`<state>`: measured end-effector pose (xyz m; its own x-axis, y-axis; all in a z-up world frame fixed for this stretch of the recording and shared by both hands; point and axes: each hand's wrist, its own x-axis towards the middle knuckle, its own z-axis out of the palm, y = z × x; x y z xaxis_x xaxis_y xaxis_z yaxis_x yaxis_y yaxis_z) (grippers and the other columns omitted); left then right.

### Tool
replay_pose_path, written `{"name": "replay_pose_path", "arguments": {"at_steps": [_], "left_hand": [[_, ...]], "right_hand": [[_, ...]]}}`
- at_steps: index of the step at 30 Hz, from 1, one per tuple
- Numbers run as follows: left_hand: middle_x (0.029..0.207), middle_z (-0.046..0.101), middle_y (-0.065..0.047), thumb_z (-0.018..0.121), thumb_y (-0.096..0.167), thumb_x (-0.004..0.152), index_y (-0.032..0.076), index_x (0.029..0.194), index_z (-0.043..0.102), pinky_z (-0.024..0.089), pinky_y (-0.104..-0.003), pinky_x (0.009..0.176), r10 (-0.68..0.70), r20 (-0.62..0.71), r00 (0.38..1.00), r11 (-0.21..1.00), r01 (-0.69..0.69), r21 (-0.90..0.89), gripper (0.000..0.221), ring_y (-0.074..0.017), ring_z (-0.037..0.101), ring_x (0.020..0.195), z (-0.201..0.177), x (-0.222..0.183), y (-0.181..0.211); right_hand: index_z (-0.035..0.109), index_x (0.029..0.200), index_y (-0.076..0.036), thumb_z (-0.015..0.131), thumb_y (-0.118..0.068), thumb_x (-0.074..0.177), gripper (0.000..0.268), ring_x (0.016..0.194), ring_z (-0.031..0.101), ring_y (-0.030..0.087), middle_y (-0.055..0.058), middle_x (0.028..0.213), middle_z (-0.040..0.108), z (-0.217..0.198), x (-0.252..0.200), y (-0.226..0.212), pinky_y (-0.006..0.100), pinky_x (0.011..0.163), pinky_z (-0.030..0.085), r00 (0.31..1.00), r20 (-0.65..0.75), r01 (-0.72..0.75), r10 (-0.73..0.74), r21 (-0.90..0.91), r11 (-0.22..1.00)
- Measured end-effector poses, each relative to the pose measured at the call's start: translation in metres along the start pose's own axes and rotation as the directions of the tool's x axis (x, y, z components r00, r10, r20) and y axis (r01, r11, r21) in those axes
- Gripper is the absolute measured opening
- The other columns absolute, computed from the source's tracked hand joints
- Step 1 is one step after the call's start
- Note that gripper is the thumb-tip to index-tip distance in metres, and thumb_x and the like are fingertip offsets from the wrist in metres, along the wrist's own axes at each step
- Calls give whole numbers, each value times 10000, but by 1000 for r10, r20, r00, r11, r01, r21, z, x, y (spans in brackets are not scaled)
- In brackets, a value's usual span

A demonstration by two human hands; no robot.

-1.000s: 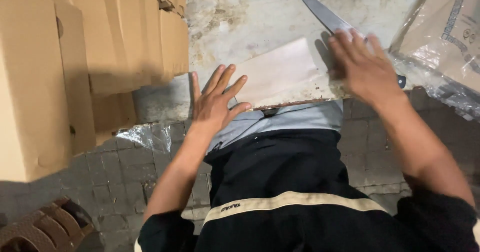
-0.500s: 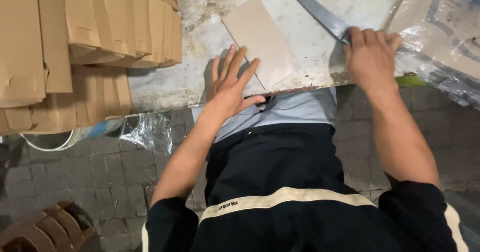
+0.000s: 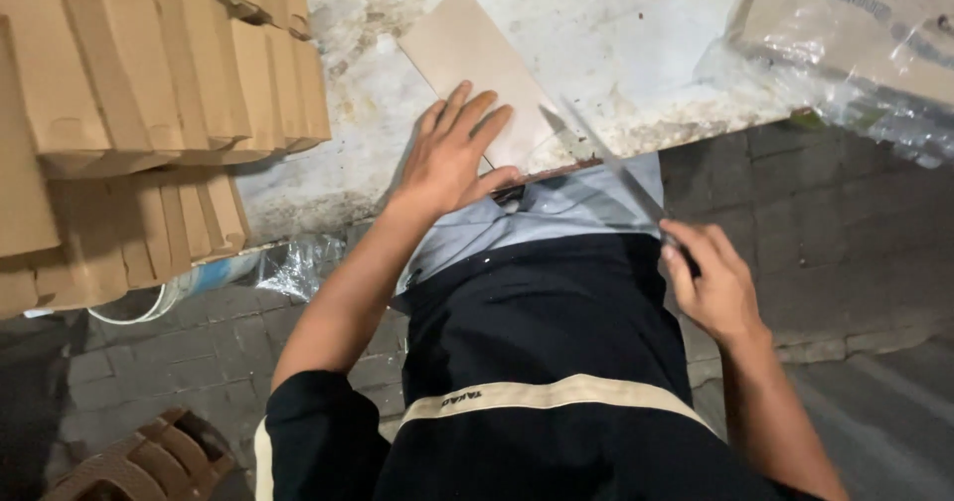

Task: The person folds and cuts sheets of brown paper, then inserts them into small cardboard boxes. They repeat this process multiple times, stacking the finished boxes on the table.

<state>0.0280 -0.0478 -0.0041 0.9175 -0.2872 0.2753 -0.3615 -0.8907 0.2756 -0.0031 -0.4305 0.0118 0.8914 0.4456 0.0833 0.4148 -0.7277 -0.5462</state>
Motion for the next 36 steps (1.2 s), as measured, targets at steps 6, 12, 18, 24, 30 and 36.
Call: {"name": "replay_pose_path", "arguments": {"at_steps": [6, 12, 18, 24, 30, 36], "left_hand": [[1289, 593, -112, 771, 496, 816, 130, 1337, 607, 407, -508, 977, 57, -61, 997, 998, -55, 29, 657, -433, 493, 1273, -4, 4, 1], [1261, 614, -73, 742, 483, 864, 143, 1324, 617, 428, -467, 947, 18, -71, 997, 999, -21, -49, 585, -404, 526, 1260, -5, 6, -1], [1221, 642, -109, 729, 456, 887, 104, 1295, 636, 429, -479, 939, 21, -86, 996, 996, -28, -88, 547, -429, 529, 1253, -5, 7, 0], [1198, 661, -106, 726, 450, 890, 101, 1269, 655, 440, -472, 931, 14, -149, 989, 996, -26, -81, 520, -416, 551, 1238, 2, 6, 3], [1203, 627, -71, 674, 358, 878, 122, 1274, 643, 440, -412, 875, 88, -135, 987, 991, -101, -90, 462, -305, 604, 1180, 6, 19, -9], [1583, 274, -88, 457, -234, 696, 140, 1535, 298, 151, -493, 1058, 231, 715, 660, 972, -127, -197, 932, -216, 213, 1454, -37, 134, 13]], "right_hand": [[739, 1153, -213, 663, -230, 965, 203, 810, 672, 209, -24, 1001, 643, 4, -37, 1, 315, 701, 547, 992, -87, 77, -92, -165, 983], [752, 1126, -234, 700, -228, 927, 207, 816, 675, 204, -26, 972, 656, 10, -41, -1, 310, 691, 545, 994, -83, 61, -69, -99, 993], [751, 1106, -229, 681, -220, 941, 180, 793, 682, 247, 4, 945, 664, 11, -34, -15, 355, 665, 547, 996, -77, 46, -52, -78, 996], [743, 1120, -253, 651, -241, 949, 195, 802, 687, 260, 1, 947, 664, 10, -26, -29, 374, 660, 552, 999, -41, 6, -6, -23, 1000], [729, 1135, -342, 669, -295, 937, 212, 803, 691, 227, -55, 980, 651, 17, -16, -35, 347, 688, 570, 999, -48, -13, 5, -160, 987], [676, 1259, -317, 643, -255, 968, 300, 731, 641, 259, 24, 1125, 594, 16, -10, -34, 408, 510, 538, 998, 31, 66, -61, -214, 975]]}}
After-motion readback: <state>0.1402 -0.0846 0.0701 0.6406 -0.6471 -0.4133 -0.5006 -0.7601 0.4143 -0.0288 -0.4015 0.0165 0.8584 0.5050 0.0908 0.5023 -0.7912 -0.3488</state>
